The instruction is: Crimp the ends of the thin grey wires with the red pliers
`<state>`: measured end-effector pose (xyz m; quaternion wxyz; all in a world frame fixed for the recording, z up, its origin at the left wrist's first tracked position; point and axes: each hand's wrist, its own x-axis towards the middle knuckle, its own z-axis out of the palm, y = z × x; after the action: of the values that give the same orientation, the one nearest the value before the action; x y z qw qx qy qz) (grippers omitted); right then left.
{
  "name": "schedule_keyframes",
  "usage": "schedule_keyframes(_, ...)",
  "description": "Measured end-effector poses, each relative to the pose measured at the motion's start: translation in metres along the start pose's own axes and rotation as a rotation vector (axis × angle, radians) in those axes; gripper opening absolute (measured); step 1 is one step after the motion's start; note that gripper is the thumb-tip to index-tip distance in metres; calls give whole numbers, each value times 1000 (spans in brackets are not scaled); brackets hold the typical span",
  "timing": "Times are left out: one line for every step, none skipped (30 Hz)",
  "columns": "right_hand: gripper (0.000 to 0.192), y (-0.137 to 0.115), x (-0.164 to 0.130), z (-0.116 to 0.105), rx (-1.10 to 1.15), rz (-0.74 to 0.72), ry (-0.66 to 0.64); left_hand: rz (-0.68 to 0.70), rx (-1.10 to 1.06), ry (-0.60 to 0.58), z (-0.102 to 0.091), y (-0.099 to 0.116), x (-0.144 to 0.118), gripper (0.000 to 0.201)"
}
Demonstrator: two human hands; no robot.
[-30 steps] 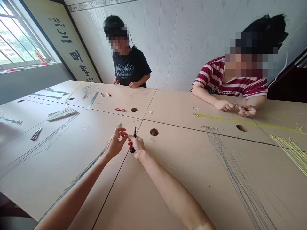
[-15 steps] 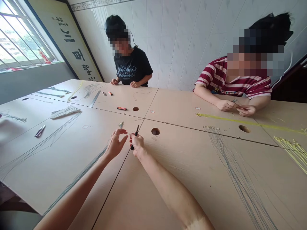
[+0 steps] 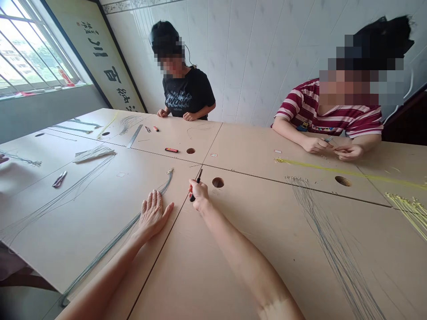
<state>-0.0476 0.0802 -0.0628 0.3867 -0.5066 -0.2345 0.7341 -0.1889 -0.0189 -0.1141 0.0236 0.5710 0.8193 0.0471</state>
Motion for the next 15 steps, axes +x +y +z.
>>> schedule_keyframes(30, -4, 1, -4, 7, -10, 12, 0, 5, -3, 0, 0, 0, 83)
schedule_keyframes(30, -8, 2, -9, 16, -22, 26, 1, 8, -5, -1, -1, 0, 83)
schedule_keyframes(31, -12, 2, -14, 25, -35, 40, 3, 9, -5, -1, -1, 0, 83)
schedule_keyframes(31, -17, 3, -20, 35, -49, 55, 6, 9, -2, -1, -1, 0, 83)
schedule_keyframes(30, -22, 4, -27, 46, -66, 71, 8, 9, 4, -1, -2, 0, 83)
schedule_keyframes(29, -28, 4, -34, 57, -83, 83, 10, 10, 11, -1, -2, -1, 82)
schedule_keyframes(28, -33, 4, -41, 68, -101, 96, 12, 12, 18, -1, -2, -1, 82)
schedule_keyframes(27, -39, 4, -49, 81, -120, 108, 13, 15, 24, 0, -2, 0, 82)
schedule_keyframes(25, -45, 3, -56, 94, -140, 120, 16, 17, 27, 1, -2, 0, 82)
schedule_keyframes(21, -51, 1, -64, 110, -165, 133, 17, 19, 28, 1, -2, 0, 83)
schedule_keyframes(17, -57, -1, -72, 127, -194, 146, 18, 20, 29, 1, -2, 0, 83)
schedule_keyframes(13, -63, -3, -80, 146, -224, 158, 19, 20, 31, 2, -2, 0, 83)
schedule_keyframes(10, -70, -6, -88, 166, -253, 169, 19, 18, 35, 2, -2, 0, 83)
schedule_keyframes(13, -76, -10, -95, 186, -283, 180, 17, 15, 40, 2, -2, 0, 83)
schedule_keyframes(17, -82, -14, -103, 204, -311, 191, 16, 12, 44, 3, -2, 0, 83)
